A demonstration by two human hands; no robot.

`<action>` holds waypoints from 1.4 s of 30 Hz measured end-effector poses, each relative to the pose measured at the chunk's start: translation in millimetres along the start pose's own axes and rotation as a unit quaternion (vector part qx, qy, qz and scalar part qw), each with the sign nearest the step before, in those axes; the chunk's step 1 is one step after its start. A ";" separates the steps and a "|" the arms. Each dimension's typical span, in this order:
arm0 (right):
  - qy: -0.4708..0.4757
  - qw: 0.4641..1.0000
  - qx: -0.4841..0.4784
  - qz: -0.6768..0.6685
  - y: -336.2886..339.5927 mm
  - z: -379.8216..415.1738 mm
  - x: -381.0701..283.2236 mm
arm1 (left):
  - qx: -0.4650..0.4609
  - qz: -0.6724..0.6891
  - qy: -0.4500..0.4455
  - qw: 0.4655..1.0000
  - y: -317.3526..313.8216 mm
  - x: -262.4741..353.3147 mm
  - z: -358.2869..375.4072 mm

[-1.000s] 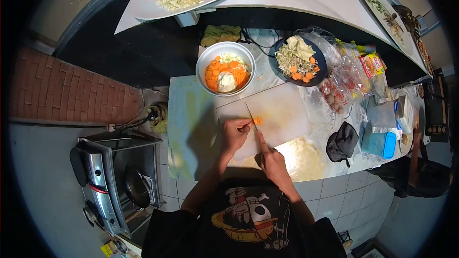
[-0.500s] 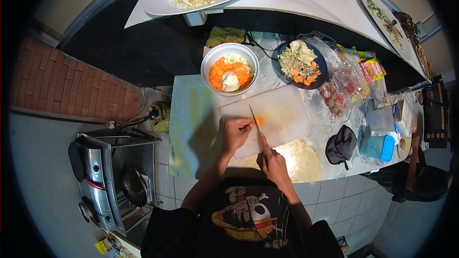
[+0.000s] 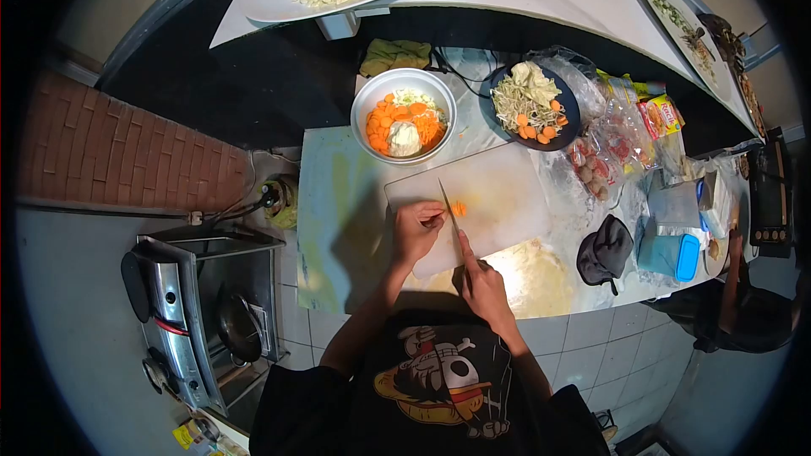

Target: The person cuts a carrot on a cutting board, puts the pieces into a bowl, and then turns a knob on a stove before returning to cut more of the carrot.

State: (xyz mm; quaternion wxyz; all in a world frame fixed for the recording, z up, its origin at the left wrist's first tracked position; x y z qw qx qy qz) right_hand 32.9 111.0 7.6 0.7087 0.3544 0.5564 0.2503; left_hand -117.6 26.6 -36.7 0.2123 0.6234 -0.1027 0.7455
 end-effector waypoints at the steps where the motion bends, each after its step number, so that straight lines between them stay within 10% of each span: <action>1: -0.001 1.000 -0.001 0.000 0.1 0.2 -0.2 | -0.001 -0.003 0.004 1.000 -0.1 1.3 0.6; 42: -0.009 0.998 0.065 -0.012 35.8 9.4 7.1 | -0.046 -0.084 -0.101 0.990 -8.8 31.4 7.4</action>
Point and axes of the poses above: each hand's wrist, its own z-axis away from the middle knuckle, its own y-axis out of the back of the hand, x = y × z, the point moved 10 cm from there along -z, towards the middle knuckle, and after that the axes turned 5 degrees about z, right-handed, at the moved point
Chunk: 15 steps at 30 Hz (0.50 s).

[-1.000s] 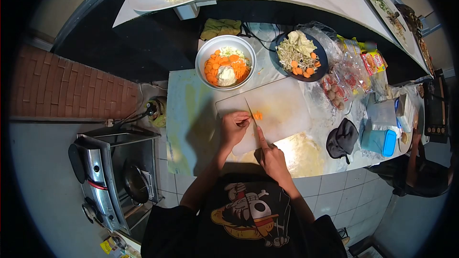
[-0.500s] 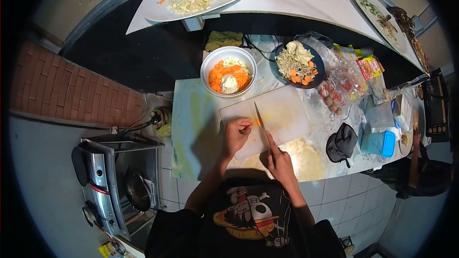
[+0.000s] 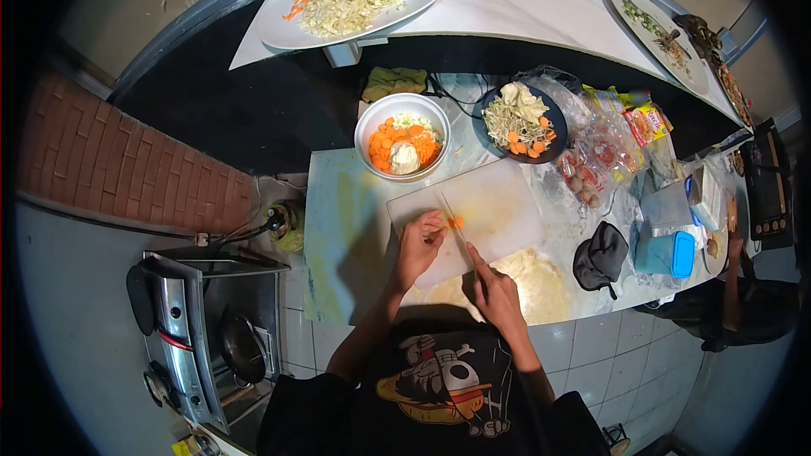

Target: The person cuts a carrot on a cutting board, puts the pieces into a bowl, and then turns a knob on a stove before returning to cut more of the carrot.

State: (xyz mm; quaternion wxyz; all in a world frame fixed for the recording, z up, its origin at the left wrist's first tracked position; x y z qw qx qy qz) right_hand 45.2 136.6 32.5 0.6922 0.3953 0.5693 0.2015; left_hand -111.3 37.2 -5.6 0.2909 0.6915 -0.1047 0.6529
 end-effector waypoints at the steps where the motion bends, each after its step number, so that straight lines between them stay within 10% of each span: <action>1: -0.002 1.000 0.001 0.000 0.3 0.3 0.4 | 0.006 -0.018 0.002 1.000 0.9 2.8 0.0; 15: -0.004 1.000 -0.002 0.031 4.8 1.9 2.0 | -0.004 -0.068 -0.038 0.997 -5.1 22.3 -2.1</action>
Point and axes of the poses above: each hand's wrist, its own z-axis away from the middle knuckle, its own y-axis out of the back of the hand, x = y × z, the point moved 10 cm from there along -z, towards the middle knuckle, and after that the axes turned 5 degrees about z, right-handed, at the moved point
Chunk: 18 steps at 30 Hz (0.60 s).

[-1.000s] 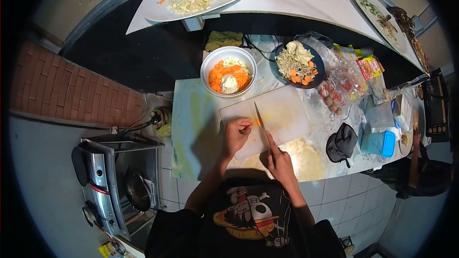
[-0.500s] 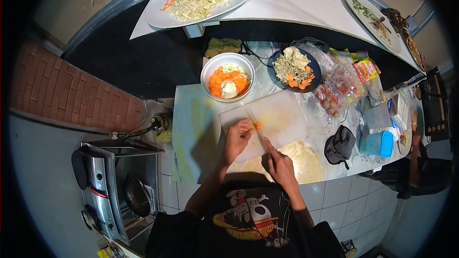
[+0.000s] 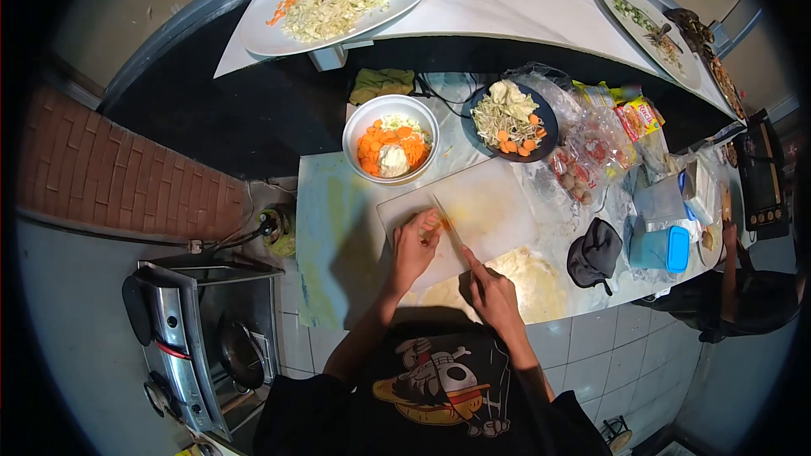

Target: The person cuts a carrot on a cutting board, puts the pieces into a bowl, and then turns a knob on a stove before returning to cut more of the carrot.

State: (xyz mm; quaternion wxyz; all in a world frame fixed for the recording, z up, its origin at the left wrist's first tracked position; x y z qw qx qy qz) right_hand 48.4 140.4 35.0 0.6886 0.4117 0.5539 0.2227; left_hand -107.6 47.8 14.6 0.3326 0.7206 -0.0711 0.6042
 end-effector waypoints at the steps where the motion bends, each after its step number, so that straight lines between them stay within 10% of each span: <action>1: -0.001 1.000 0.000 0.000 1.1 -0.2 -0.7 | 0.028 0.032 -0.003 0.999 6.9 1.4 1.6; 6: 0.004 1.000 0.002 0.006 2.4 -3.3 -3.0 | 0.099 0.094 -0.059 0.989 36.0 33.8 8.0; 11: -0.005 1.000 -0.017 0.007 -4.0 -3.7 0.1 | -0.144 -0.083 -0.068 0.984 3.8 34.7 12.1; 18: 0.000 1.000 -0.022 0.012 -7.1 -3.4 0.9 | -0.115 -0.166 -0.088 0.975 -4.7 28.8 8.3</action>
Point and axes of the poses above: each hand's wrist, its own z-axis away from the middle knuckle, its own y-axis out of the back of the hand, x = y × z, the point moved 10 cm from there along -z, towards the middle knuckle, and after that the axes turned 5 degrees about z, right-handed, at the moved point
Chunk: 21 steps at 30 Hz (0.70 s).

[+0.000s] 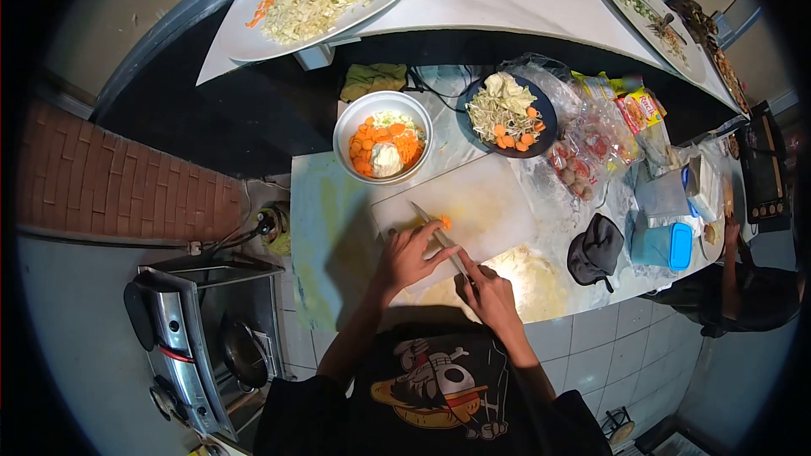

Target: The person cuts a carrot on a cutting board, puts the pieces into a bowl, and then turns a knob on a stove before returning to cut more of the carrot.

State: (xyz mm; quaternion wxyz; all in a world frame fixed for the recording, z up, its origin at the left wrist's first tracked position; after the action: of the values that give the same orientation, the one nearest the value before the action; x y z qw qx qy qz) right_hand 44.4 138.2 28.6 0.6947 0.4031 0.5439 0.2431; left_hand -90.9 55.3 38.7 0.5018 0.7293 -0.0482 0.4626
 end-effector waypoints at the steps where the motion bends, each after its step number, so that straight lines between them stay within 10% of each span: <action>1: -0.001 1.000 -0.001 -0.001 0.6 0.0 -0.4 | -0.014 -0.006 0.014 1.000 -2.3 -2.4 -1.7; 21: -0.017 0.996 0.033 -0.086 13.3 5.1 15.5 | 0.129 0.343 0.101 0.925 1.1 -58.0 4.5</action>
State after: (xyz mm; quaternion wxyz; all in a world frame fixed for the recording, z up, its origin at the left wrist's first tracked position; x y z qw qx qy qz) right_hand 55.2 156.1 31.3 0.7085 0.3816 0.5723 0.1580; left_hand -121.6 28.4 -2.8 0.2168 0.6758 -0.1842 0.6800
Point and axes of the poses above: each hand's wrist, its own z-axis away from the middle knuckle, its own y-axis out of the back of the hand, x = y × z, the point moved 10 cm from there along -z, towards the middle knuckle, and after that the axes turned 5 degrees about z, right-handed, at the moved point
